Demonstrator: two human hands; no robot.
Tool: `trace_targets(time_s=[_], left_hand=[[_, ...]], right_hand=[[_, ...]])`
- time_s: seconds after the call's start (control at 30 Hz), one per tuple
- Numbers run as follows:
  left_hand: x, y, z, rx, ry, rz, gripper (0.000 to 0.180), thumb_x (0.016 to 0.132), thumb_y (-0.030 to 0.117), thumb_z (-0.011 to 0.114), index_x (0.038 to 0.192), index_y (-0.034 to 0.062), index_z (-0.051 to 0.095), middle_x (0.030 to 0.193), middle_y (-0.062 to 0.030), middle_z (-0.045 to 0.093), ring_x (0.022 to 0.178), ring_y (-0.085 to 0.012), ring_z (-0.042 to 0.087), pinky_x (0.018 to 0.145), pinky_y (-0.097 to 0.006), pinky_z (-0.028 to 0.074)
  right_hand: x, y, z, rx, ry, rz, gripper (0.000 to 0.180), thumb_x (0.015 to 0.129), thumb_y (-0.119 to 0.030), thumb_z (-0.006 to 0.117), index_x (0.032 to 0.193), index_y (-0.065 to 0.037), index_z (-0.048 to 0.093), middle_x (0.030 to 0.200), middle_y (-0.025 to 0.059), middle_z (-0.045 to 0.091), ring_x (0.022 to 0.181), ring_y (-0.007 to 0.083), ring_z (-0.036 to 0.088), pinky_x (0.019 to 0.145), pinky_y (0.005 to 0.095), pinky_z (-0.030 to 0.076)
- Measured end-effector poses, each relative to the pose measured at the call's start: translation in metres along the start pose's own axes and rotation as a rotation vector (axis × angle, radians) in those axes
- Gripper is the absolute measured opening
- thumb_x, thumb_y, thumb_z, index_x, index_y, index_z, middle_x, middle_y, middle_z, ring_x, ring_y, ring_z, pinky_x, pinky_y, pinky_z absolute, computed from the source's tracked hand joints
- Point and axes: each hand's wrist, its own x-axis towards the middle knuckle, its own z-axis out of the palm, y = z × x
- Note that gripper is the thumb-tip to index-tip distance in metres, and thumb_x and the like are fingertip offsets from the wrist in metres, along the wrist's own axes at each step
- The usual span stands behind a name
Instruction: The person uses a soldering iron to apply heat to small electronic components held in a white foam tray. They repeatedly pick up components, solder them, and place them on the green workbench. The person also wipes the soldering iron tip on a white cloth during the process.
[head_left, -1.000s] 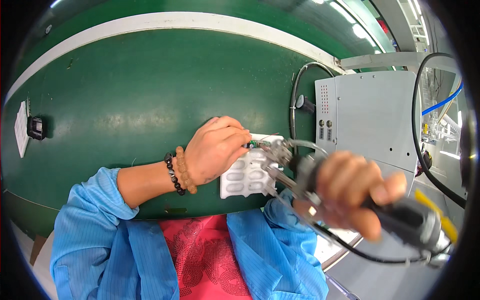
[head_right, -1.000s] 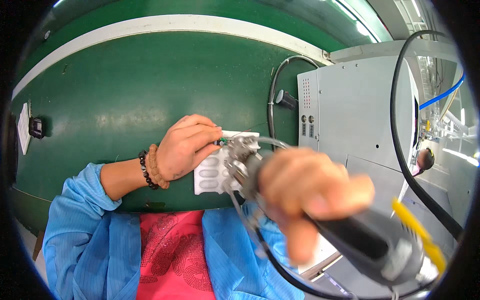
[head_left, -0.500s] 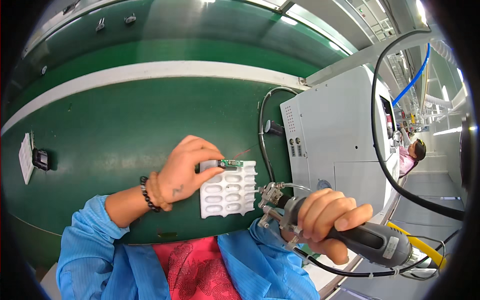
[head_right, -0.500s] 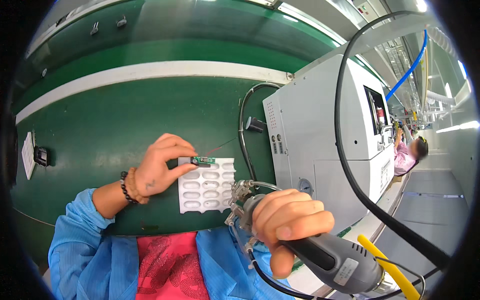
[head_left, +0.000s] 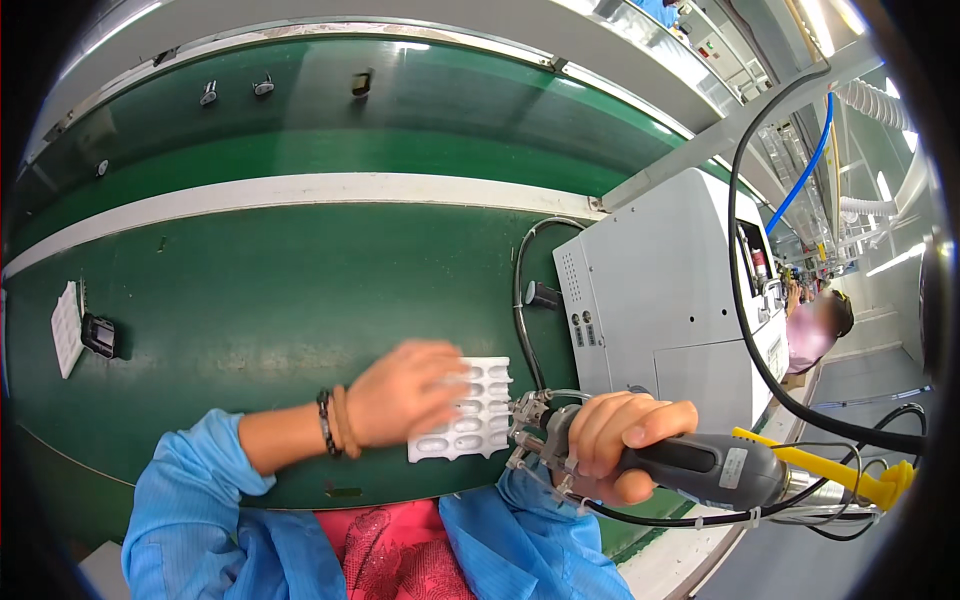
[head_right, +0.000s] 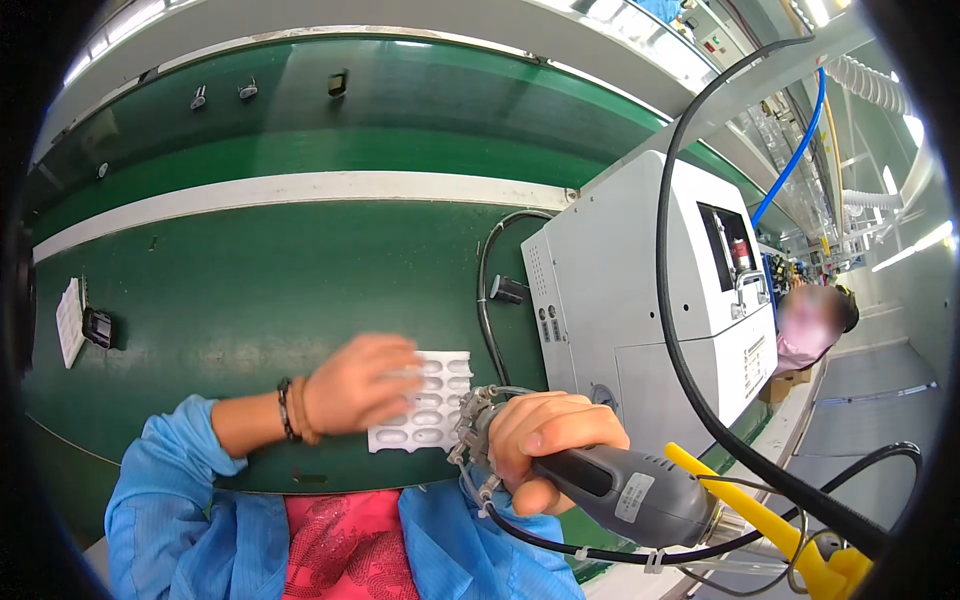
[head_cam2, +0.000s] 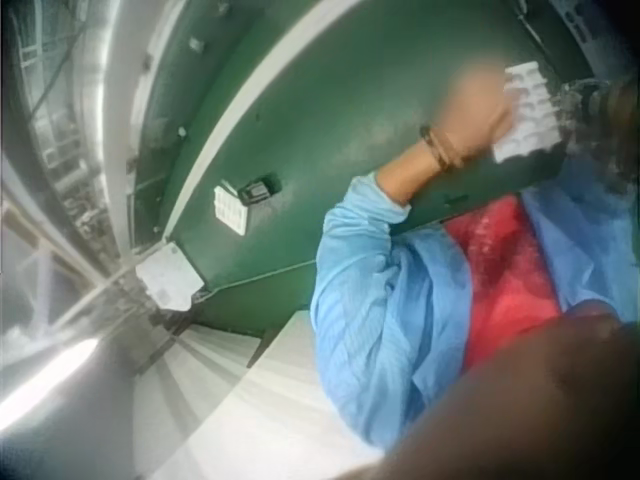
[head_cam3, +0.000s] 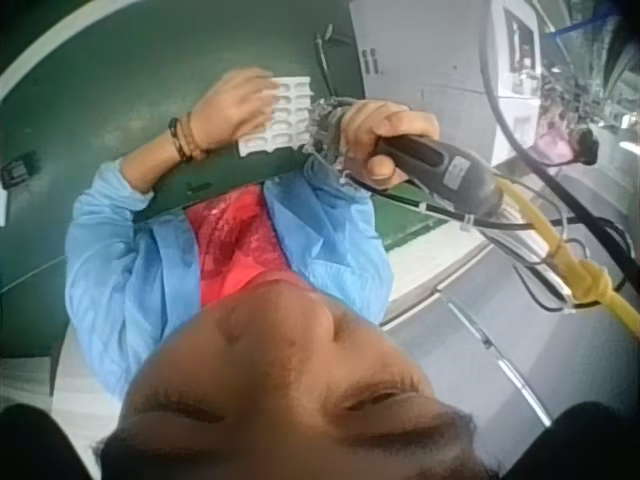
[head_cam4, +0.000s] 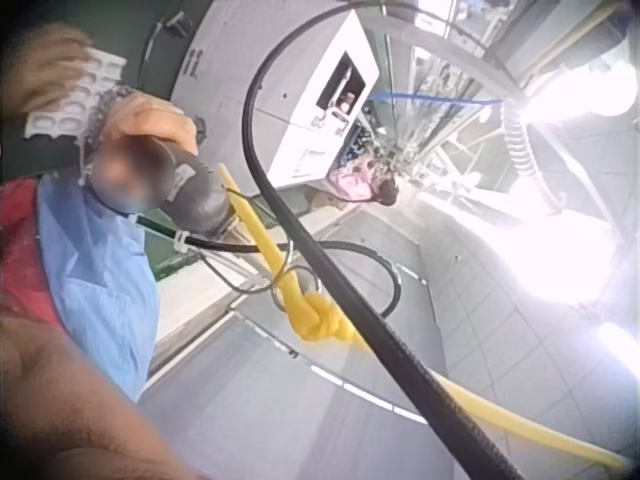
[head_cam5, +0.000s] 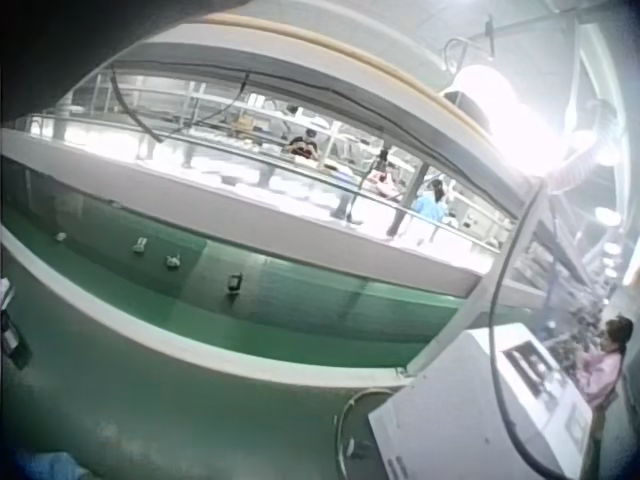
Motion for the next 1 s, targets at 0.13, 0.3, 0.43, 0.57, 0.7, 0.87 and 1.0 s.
trace_targets(time_s=[0.13,0.3,0.43,0.57,0.7,0.87,1.0], left_hand=[[-0.017,0.012,0.006,-0.016,-0.195,-0.003,0.033,0.084,0.028,0.07,0.11,0.0083,0.067,0.127,-0.0117,0.058,0.121,-0.0299,0.053,0.102,-0.044,0.043],[-0.016,0.006,0.007,-0.043,-0.198,0.014,0.035,0.083,0.03,0.07,0.112,0.0102,0.067,0.126,-0.0116,0.057,0.122,-0.0296,0.052,0.102,-0.045,0.043],[-0.018,0.008,0.006,0.005,-0.187,-0.022,0.038,0.082,0.032,0.07,0.114,0.0121,0.066,0.128,-0.0115,0.056,0.123,-0.0314,0.051,0.102,-0.045,0.043],[-0.021,0.005,0.011,0.002,-0.163,-0.013,0.039,0.082,0.032,0.07,0.115,0.0127,0.066,0.126,-0.0112,0.056,0.123,-0.0324,0.051,0.102,-0.045,0.044],[-0.022,0.004,0.013,-0.02,-0.153,-0.011,0.039,0.081,0.031,0.07,0.115,0.0122,0.066,0.123,-0.0109,0.056,0.122,-0.0321,0.051,0.102,-0.045,0.043],[-0.02,0.004,0.009,-0.058,-0.164,-0.029,0.038,0.081,0.029,0.071,0.114,0.011,0.067,0.12,-0.011,0.057,0.122,-0.0322,0.051,0.102,-0.046,0.043],[-0.022,0.003,0.011,-0.091,-0.157,-0.046,0.037,0.081,0.029,0.072,0.113,0.0106,0.067,0.119,-0.0114,0.057,0.122,-0.0325,0.05,0.101,-0.046,0.043]], right_hand=[[0.001,0.0,0.005,-0.101,-0.015,0.083,0.037,0.08,-0.009,0.082,0.098,0.003,0.051,0.062,0.0096,0.06,0.049,0.0196,0.059,0.048,0.0316,0.051],[0.014,-0.005,0.015,-0.1,0.04,0.156,0.034,0.078,0.0,0.08,0.095,0.004,0.05,0.061,0.0103,0.058,0.047,0.018,0.055,0.046,0.0307,0.047],[0.011,0.007,0.013,-0.011,0.13,0.107,0.034,0.082,-0.008,0.078,0.095,0.002,0.048,0.059,0.0083,0.057,0.044,0.0155,0.052,0.043,0.0289,0.044],[0.0,0.024,0.016,-0.093,0.207,0.082,0.036,0.082,-0.015,0.079,0.091,0.001,0.048,0.054,0.0054,0.053,0.042,0.0138,0.05,0.041,0.0271,0.043],[-0.002,0.026,0.016,-0.084,0.207,0.042,0.039,0.081,-0.017,0.081,0.093,0.001,0.048,0.055,0.0049,0.053,0.042,0.0144,0.05,0.04,0.0282,0.043],[-0.002,0.032,0.016,-0.131,0.206,0.062,0.043,0.079,-0.018,0.083,0.095,0.001,0.049,0.055,0.0062,0.054,0.043,0.0177,0.053,0.042,0.0293,0.045],[0.0,0.037,0.021,-0.209,0.214,0.059,0.044,0.077,-0.019,0.085,0.096,0.001,0.051,0.056,0.0073,0.056,0.044,0.0197,0.055,0.046,0.0315,0.047]])
